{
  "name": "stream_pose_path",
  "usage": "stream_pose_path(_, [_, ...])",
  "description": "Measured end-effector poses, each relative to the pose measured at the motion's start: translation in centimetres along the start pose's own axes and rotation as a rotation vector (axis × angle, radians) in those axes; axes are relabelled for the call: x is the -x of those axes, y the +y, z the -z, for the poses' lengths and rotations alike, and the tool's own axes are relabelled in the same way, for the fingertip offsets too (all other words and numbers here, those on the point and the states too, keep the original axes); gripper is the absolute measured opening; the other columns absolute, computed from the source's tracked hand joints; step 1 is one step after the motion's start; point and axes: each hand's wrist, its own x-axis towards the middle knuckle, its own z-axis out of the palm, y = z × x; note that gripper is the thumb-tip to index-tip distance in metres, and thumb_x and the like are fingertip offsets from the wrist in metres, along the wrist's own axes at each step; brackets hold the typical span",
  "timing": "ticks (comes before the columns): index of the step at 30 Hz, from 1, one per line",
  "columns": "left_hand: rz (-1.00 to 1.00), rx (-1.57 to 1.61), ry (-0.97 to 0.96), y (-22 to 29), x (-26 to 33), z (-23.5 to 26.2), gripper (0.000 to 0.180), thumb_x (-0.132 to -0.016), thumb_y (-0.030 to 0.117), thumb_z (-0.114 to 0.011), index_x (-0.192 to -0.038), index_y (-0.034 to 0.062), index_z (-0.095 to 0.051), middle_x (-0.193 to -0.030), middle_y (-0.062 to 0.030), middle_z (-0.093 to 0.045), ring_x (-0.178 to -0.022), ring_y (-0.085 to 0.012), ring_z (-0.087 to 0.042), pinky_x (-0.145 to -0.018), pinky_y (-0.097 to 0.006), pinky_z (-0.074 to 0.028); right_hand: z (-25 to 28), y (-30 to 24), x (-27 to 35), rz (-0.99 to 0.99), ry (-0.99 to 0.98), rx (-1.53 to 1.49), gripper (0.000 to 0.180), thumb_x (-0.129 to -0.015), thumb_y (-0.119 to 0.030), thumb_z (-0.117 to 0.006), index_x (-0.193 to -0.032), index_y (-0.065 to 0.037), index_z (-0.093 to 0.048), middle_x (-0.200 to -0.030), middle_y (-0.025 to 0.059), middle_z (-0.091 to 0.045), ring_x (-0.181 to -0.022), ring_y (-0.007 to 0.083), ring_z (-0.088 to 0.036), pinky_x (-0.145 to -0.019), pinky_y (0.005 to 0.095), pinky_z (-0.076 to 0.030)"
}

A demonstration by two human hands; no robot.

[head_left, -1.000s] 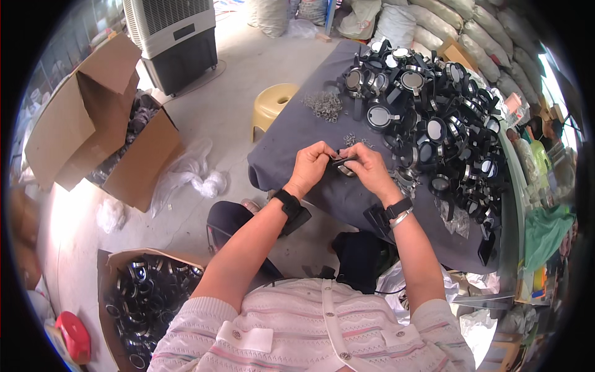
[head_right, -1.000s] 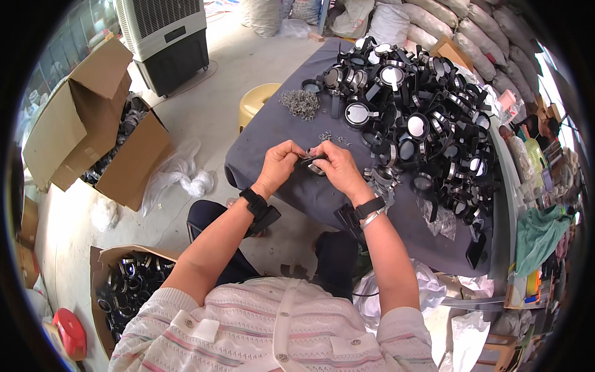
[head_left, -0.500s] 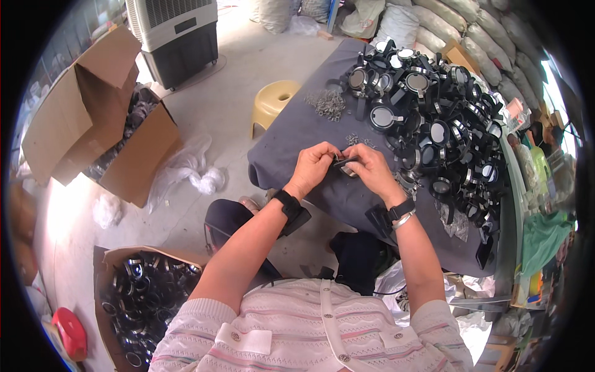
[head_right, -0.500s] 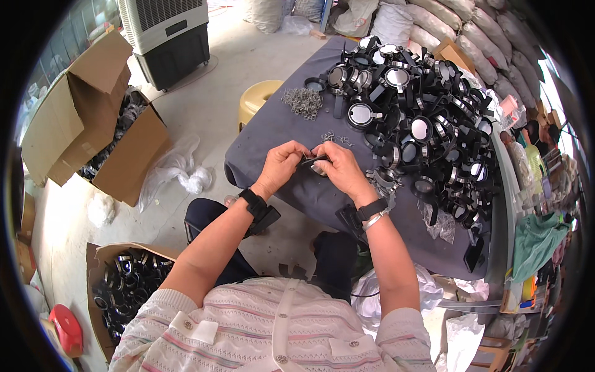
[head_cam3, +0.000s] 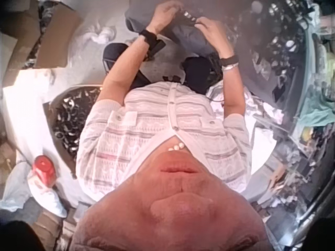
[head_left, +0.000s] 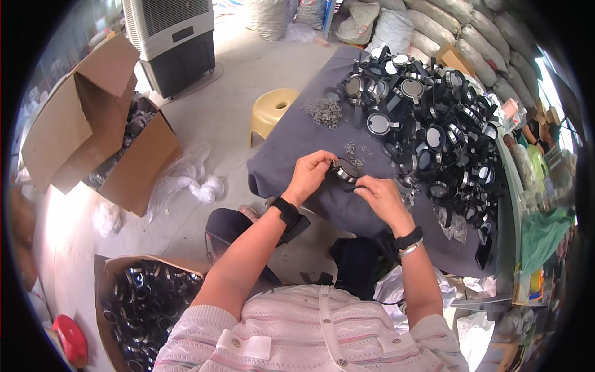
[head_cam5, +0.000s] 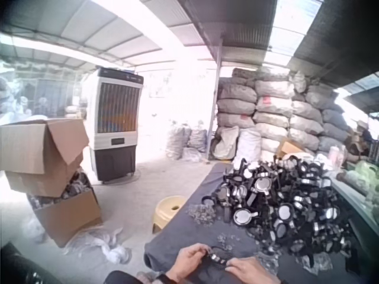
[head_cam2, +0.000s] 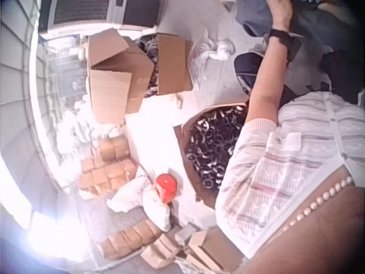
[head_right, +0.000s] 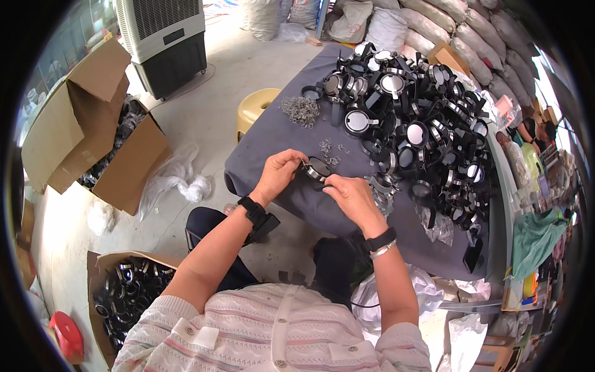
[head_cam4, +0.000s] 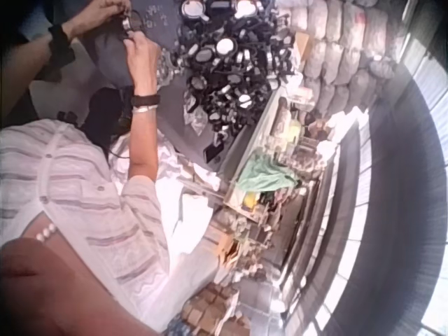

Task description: The person assembles light fixtures by hand by fitting a glass lens and a rubber gasket into a metal ring. They secure the assembly with a metal clip and place the finished unit into a cardboard box.

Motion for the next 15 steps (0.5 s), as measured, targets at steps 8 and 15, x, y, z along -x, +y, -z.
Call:
stream_pose_path(8, [0.072, -0.041, 0.035, 0.4, 0.2, 0.0, 0.009, -0.086, 0.008, -0.056, -0.092, 0.0037, -0.062, -0.069, 0.0023, -0.055, -0.056, -0.0049, -0.047, -0.05, -0.02, -0.039, 1.2, 0.2, 2.1, -0.084, 0.025, -0.125, 0.007, -0.08, -0.005, -0.066, -0.084, -0.001, -0.063, -0.074, 0.0115, -0.062, -0.067, 0.0287, -0.062, -0.058, 0.0359, -0.046])
stream_pose_path(15, [0.253, -0.009, -0.106, 2.2, -0.7, 0.3, 0.003, -0.083, 0.005, -0.06, -0.083, 0.0025, -0.058, -0.067, -0.0002, -0.055, -0.054, -0.0084, -0.051, -0.044, -0.022, -0.038, -1.2, 0.2, 2.6, 0.039, 0.185, 0.074, 0.02, -0.078, -0.003, -0.065, -0.096, -0.002, -0.056, -0.088, 0.0132, -0.063, -0.079, 0.0324, -0.063, -0.065, 0.0404, -0.048])
